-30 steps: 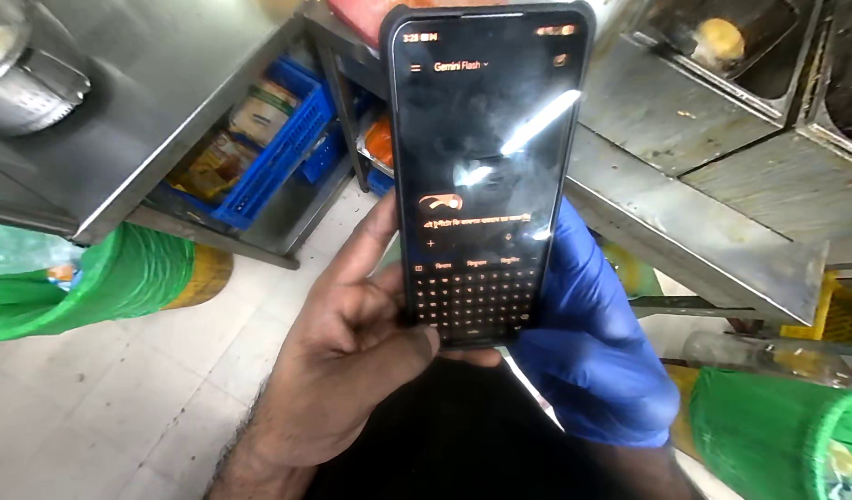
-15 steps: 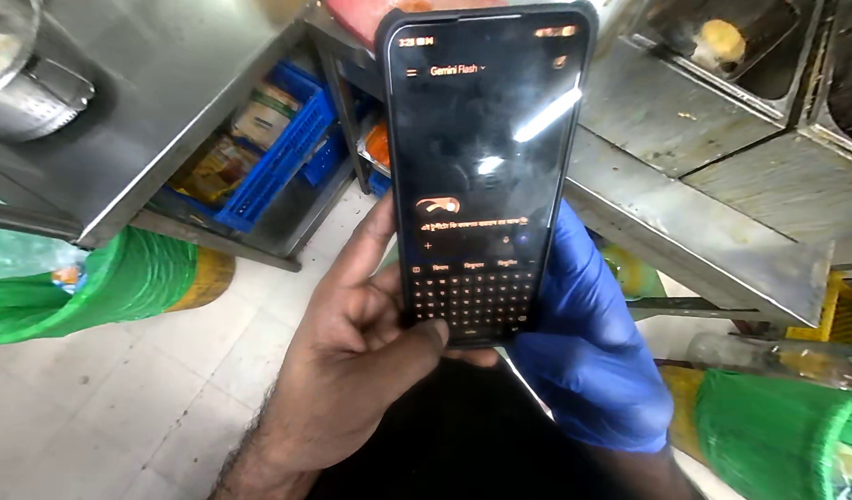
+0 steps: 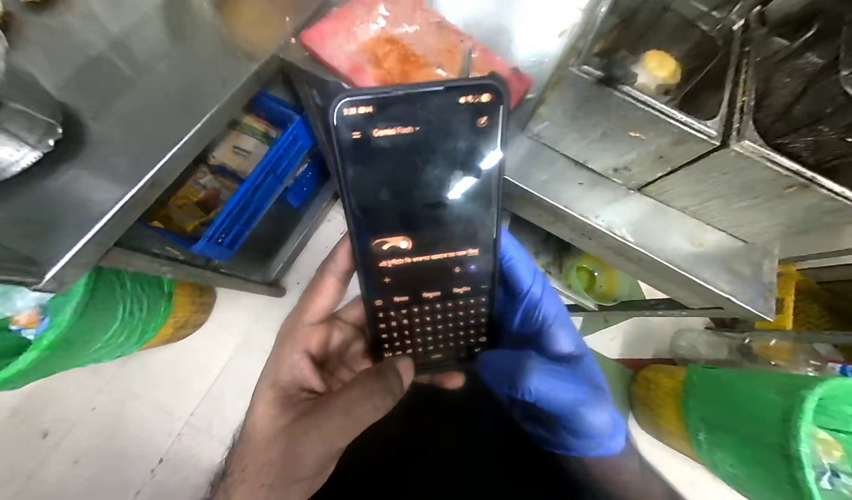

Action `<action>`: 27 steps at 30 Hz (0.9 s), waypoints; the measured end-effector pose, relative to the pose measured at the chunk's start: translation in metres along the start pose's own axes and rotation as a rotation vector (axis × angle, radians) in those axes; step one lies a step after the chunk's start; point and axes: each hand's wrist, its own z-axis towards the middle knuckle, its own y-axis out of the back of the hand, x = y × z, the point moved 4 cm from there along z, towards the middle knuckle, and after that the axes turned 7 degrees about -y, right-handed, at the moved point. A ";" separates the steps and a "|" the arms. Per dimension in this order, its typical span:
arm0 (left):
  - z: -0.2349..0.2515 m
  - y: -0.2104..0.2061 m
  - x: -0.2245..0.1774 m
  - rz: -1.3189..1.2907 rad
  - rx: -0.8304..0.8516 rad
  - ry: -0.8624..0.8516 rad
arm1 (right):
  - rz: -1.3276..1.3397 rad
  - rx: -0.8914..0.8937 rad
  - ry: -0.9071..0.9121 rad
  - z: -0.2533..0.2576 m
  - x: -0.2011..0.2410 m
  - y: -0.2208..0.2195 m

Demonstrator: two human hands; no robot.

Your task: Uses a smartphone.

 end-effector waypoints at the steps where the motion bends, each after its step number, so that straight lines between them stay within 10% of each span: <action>1: 0.000 0.001 0.000 -0.011 0.001 0.000 | 0.001 0.001 -0.010 0.001 -0.001 0.001; 27: -0.013 0.038 -0.020 -0.019 -0.026 0.030 | 0.008 0.021 -0.080 0.024 -0.023 -0.013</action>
